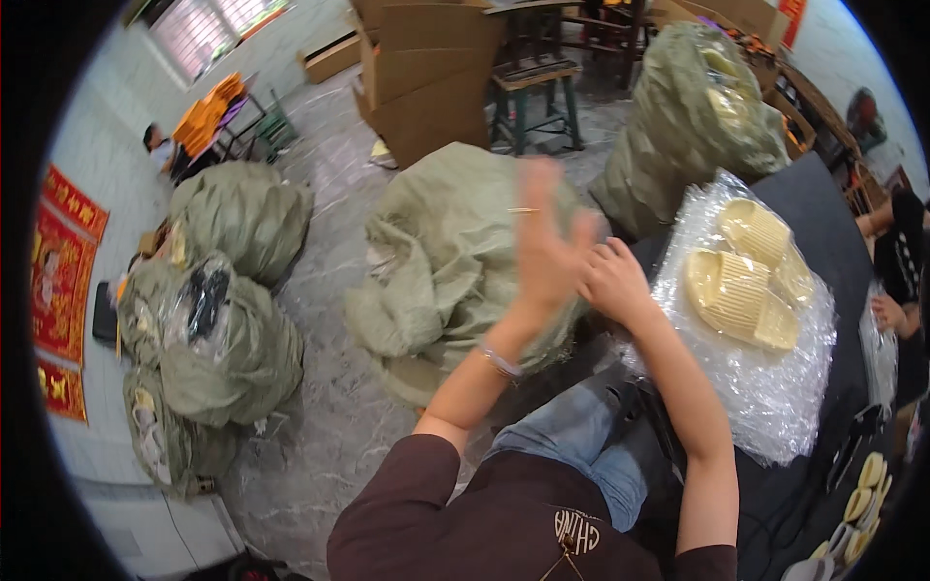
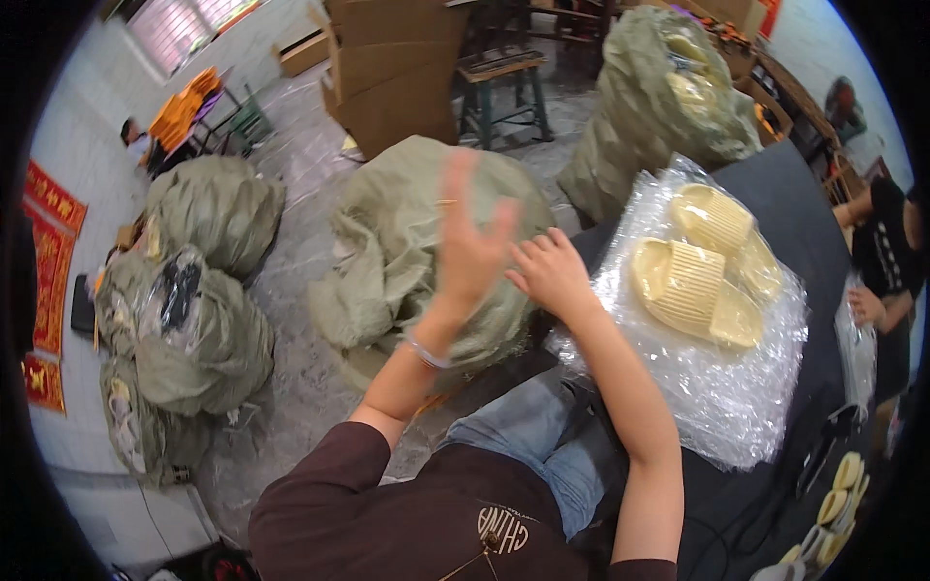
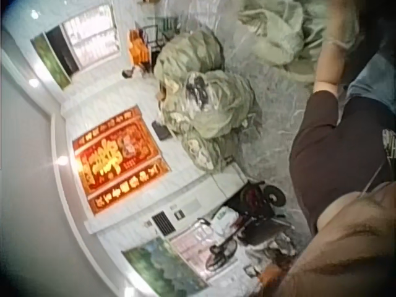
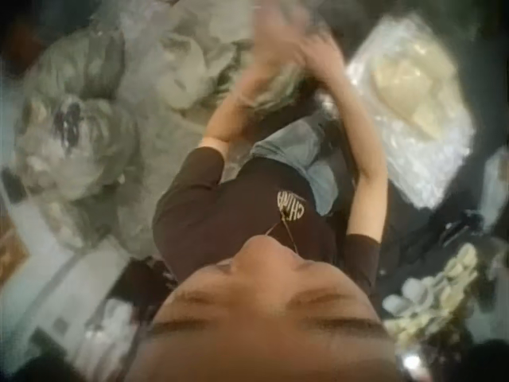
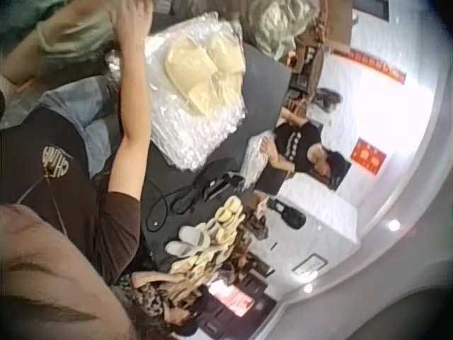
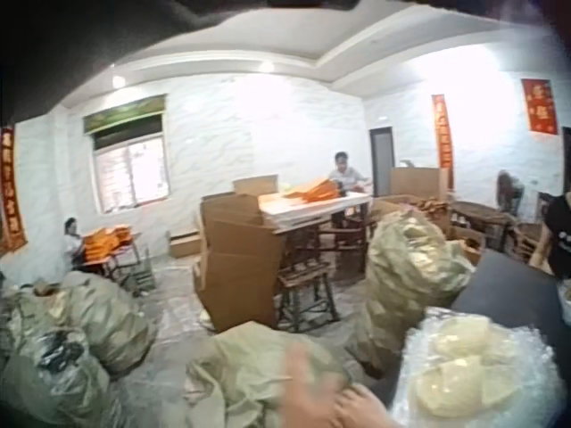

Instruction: The person repeatedly takes pairs of slippers from a large sack, places them on a plastic sheet on the table, and wraps them. The slippers are of various colors including black, white, and yellow. The person handles the items one pair at a time, folding the plastic around them before moving to the next pair.

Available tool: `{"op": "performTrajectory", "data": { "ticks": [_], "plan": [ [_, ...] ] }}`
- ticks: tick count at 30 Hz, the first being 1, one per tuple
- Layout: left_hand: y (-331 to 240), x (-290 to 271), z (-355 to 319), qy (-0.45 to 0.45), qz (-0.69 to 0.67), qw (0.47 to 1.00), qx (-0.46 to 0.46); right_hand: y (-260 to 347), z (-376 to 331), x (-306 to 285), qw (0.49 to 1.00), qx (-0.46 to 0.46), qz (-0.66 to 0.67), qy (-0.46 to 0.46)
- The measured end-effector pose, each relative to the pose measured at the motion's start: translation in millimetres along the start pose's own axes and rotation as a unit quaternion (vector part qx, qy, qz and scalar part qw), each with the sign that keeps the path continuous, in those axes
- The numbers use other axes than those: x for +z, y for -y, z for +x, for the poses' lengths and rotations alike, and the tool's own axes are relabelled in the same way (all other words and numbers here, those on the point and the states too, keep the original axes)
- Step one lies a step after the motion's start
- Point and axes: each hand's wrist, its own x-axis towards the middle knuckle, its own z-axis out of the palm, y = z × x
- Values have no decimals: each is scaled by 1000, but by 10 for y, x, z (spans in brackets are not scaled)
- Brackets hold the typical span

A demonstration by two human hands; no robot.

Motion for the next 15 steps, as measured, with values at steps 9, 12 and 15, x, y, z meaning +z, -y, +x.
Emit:
{"op": "performTrajectory", "data": {
  "ticks": [9, 12, 15],
  "plan": [
    [2587, -1966, -1283, 103, 178, 841, -500, 234, 234, -329, 988, -55, 68, -128],
    [2332, -1700, -1269, -64, 75, 911, -402, 586, 430, -643, 982, -68, 155, -87],
    [1524, -1268, -1055, -59, -37, 948, -311, 989, 739, -691, 963, -38, 247, -104]
  ]
}}
